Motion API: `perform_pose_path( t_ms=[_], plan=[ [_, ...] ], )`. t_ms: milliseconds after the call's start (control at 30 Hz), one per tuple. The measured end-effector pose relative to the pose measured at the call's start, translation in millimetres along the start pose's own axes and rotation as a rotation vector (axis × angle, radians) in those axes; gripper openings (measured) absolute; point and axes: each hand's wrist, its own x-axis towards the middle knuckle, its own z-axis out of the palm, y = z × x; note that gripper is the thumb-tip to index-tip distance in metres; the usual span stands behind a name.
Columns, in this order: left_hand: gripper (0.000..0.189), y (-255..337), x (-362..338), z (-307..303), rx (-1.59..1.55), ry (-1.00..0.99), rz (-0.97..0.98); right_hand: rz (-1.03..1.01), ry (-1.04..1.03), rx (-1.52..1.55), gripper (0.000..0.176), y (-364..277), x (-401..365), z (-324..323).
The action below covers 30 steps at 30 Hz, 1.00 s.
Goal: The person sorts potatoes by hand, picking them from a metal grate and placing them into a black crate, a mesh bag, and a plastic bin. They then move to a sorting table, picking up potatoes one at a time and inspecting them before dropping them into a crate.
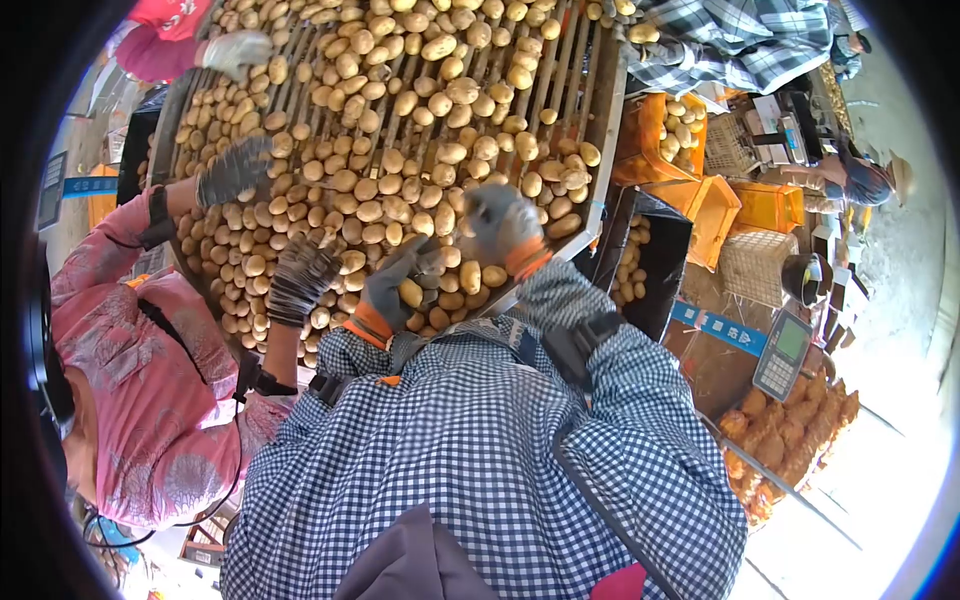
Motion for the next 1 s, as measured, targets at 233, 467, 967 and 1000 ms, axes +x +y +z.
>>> perform_pose_path(
  t_ms=[233,467,967,1000],
  plan=[
    [0.059,-7,-3,27,1.419,0.015,0.469,-0.007,-0.395,0.246,0.033,-67,-27,-17],
    [0.055,3,-8,42,0.005,-0.008,-0.146,0.052,0.093,-0.617,0.041,57,4,-79],
    [0.058,3,-12,37,-0.218,-0.144,0.003,0.273,-0.130,-0.033,0.049,-24,-15,-25],
    [0.058,1,-16,39,-0.218,-0.142,0.007,0.361,-0.102,-0.218,0.053,-6,-10,-27]
  ],
)
